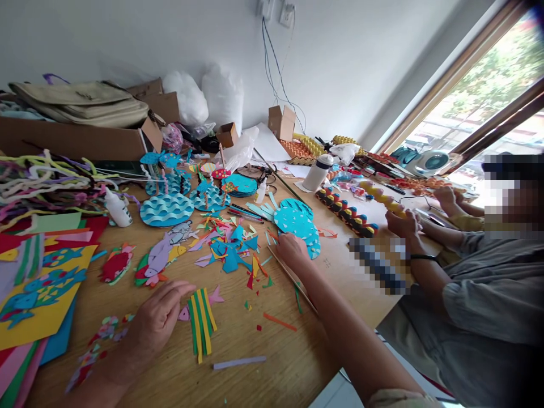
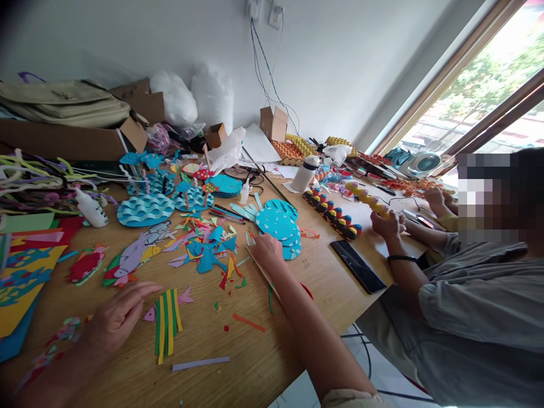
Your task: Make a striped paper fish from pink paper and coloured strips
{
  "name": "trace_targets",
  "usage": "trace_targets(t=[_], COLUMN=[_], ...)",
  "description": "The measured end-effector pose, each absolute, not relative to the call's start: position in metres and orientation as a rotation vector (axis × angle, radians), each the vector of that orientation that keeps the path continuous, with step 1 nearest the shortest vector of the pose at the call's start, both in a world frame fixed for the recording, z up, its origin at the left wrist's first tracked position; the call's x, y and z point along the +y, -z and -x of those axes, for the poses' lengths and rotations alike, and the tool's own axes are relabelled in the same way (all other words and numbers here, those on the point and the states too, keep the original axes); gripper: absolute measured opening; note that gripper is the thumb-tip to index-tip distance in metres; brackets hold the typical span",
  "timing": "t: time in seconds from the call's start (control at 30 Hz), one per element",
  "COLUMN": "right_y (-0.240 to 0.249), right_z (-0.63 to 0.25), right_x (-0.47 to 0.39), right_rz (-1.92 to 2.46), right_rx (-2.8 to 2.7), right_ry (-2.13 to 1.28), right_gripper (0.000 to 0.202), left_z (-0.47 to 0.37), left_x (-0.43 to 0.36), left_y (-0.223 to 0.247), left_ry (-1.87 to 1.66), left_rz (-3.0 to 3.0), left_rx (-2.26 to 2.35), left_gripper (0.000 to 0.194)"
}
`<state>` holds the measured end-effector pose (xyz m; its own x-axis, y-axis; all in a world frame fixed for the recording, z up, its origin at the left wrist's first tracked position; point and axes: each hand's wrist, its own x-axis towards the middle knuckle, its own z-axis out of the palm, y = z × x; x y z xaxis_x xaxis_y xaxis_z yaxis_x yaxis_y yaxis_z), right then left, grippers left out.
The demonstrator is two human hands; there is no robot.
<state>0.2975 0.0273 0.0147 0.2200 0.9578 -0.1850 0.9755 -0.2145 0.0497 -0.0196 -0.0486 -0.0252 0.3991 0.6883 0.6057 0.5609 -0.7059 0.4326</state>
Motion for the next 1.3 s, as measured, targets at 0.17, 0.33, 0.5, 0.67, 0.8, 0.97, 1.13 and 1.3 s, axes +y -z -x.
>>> trace_targets(t=[0.17,0.33,0.5,0.67,0.8,0.97,1.13,1.3], right_y=[-0.013,-0.017,-0.027,-0.045,-0.045,-0.032,-0.024,-0.022], right_z=[-0.301,-0.314,-0.323,-0.302,-0.265,-0.229,-0.223,-0.223], right_x=[0.025,0.017,-0.005,-0.046,-0.07,-0.08,-0.08,-0.083], right_rz=[-2.438,-2.594,-2.613,-2.432,-1.934,-1.693,-1.679,-2.15], right_rx=[1.883,1.957,2.041,2.168,1.893,1.81,1.927,2.922], right_ry=[0.26,0.509,1.136,1.784,2.786,2.848,2.725,1.635], right_gripper=[0.026,0.016,0.013,0.024,0.027,0.025,0.023,0.008], left_z=[0.019,0.02,0.022,0.005,-0.024,-0.049,-0.049,-0.042], left_x=[-0.048,-0.048,-0.051,-0.055,-0.054,-0.053,-0.054,-0.051], left_y=[0.025,0.025,0.018,-0.012,-0.034,-0.041,-0.041,-0.043], left_ry=[-1.197,-1.184,-1.202,-0.963,-0.605,-0.639,-0.69,-0.697], left_rz=[-2.507,-2.499,-2.36,-1.663,-1.314,-1.087,-1.016,-0.949], left_rx=[1.123,1.116,1.175,1.254,1.027,0.927,1.025,1.027], left_gripper=[0.031,0.032,0.028,0.025,0.039,0.034,0.035,0.036])
